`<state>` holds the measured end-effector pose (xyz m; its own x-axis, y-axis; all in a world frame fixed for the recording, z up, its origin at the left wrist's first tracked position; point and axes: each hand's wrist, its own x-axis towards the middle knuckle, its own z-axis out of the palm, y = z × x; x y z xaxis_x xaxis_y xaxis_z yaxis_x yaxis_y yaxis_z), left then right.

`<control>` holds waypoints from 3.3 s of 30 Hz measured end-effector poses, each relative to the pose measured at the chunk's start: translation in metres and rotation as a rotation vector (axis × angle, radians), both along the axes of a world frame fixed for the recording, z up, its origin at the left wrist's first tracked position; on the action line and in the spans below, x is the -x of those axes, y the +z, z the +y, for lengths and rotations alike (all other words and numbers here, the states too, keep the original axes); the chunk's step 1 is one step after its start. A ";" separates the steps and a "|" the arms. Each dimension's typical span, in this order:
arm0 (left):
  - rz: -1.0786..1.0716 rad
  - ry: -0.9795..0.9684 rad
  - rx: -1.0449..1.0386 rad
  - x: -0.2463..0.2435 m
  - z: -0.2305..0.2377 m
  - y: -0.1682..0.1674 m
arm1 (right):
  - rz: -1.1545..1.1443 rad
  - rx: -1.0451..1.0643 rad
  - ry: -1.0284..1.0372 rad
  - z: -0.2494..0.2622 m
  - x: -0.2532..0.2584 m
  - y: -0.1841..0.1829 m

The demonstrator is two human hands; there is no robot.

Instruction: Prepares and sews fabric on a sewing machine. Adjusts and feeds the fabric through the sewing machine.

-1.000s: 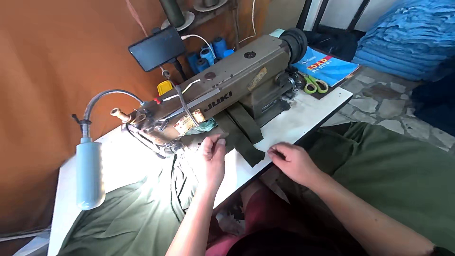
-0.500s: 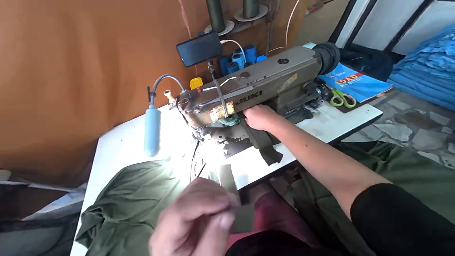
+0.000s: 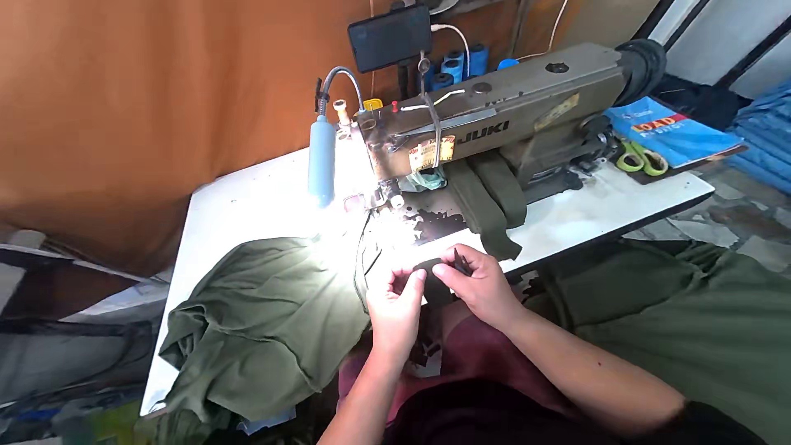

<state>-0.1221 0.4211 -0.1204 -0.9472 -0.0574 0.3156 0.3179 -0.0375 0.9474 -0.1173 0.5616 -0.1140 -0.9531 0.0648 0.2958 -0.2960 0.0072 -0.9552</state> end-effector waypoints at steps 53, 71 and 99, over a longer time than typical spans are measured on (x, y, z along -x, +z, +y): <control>-0.013 0.058 -0.208 0.008 -0.017 0.019 | 0.227 -0.163 0.077 -0.023 -0.003 -0.021; -0.296 -0.121 -0.216 0.028 -0.044 0.011 | -0.320 -0.104 0.170 -0.017 -0.003 -0.022; 0.240 -0.177 1.314 0.096 -0.054 -0.045 | -0.335 -0.786 0.471 -0.012 0.057 -0.023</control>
<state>-0.2180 0.3668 -0.1651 -0.8240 0.5302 0.1998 0.5656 0.7904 0.2351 -0.1748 0.5494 -0.1365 -0.8733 -0.4447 -0.1991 -0.1462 0.6290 -0.7636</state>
